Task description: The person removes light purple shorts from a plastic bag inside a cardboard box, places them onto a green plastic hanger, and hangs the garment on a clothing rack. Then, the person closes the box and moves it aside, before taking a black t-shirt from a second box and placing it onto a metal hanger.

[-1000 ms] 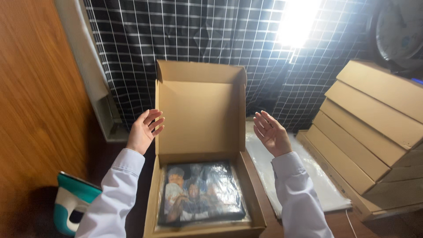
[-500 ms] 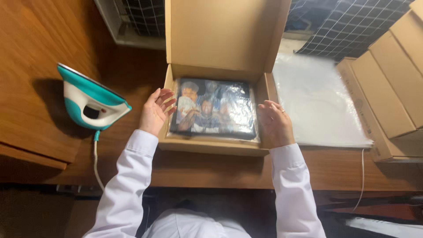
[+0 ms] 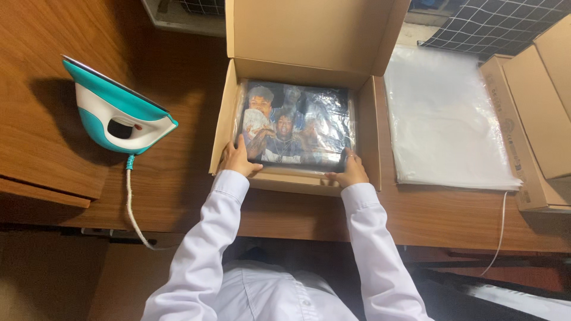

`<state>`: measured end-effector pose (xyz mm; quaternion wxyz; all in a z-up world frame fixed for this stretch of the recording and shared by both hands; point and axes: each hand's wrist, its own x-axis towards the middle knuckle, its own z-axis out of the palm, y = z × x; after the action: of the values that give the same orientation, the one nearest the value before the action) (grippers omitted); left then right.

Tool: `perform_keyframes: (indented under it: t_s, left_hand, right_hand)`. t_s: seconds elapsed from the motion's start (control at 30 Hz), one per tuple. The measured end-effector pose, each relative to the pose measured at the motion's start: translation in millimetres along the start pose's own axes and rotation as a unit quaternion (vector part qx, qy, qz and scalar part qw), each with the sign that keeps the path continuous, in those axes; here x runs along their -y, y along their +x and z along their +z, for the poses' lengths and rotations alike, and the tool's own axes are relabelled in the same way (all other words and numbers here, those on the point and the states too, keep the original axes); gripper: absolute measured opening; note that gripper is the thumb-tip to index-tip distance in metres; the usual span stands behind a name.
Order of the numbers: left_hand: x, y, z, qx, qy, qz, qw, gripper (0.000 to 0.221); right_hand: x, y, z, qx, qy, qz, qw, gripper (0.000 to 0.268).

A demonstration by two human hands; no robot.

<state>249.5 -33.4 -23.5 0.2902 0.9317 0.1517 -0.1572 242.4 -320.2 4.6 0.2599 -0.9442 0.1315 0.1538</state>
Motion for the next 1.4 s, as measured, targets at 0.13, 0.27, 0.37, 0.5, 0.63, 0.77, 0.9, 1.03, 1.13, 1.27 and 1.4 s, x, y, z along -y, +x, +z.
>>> perform_keyframes:
  t_s: [0.13, 0.27, 0.37, 0.5, 0.63, 0.77, 0.9, 1.03, 1.13, 1.27, 1.4]
  left_hand:
    - [4, 13, 7, -0.022, 0.038, -0.005, 0.999, 0.109]
    - [-4, 7, 3, -0.018, 0.035, -0.03, 0.999, 0.096]
    - [-10, -10, -16, 0.024, 0.043, -0.03, 0.998, 0.076]
    - [-10, -18, -24, 0.022, -0.006, -0.007, 1.0, 0.053]
    - [0, -4, -24, 0.011, -0.12, 0.033, 0.992, 0.053]
    - [18, 16, -18, -0.023, -0.373, 0.065, 0.925, 0.05]
    - [35, 29, -9, 0.012, -0.256, 0.165, 0.952, 0.079]
    - [32, 45, 11, -0.002, -0.163, 0.157, 0.974, 0.086]
    - [35, 54, 24, -0.064, -0.08, 0.104, 0.989, 0.051]
    - [23, 40, 17, -0.152, -0.074, 0.091, 0.981, 0.016]
    - [17, 23, -6, -0.195, -0.237, 0.093, 0.947, 0.027]
  right_hand:
    - [-2, 6, 1, -0.031, -0.006, 0.014, 0.999, 0.092]
    - [2, 3, -6, -0.047, 0.001, 0.057, 0.997, 0.088]
    - [10, -9, -14, -0.007, -0.009, 0.08, 0.997, 0.069]
    - [10, -10, -12, 0.025, -0.029, 0.073, 0.997, 0.057]
    - [-10, 10, -6, 0.002, 0.024, 0.062, 0.998, 0.068]
    - [-27, 19, -4, -0.004, 0.205, -0.053, 0.977, 0.056]
    - [-54, 48, 22, 0.024, 0.118, -0.116, 0.986, 0.05]
    - [-63, 67, 42, -0.062, -0.029, -0.057, 0.996, 0.04]
    - [-68, 71, 48, -0.085, -0.065, -0.013, 0.994, 0.031]
    - [-75, 82, 44, -0.121, 0.016, -0.044, 0.992, 0.023]
    - [-52, 69, 18, -0.102, 0.227, -0.001, 0.969, 0.032]
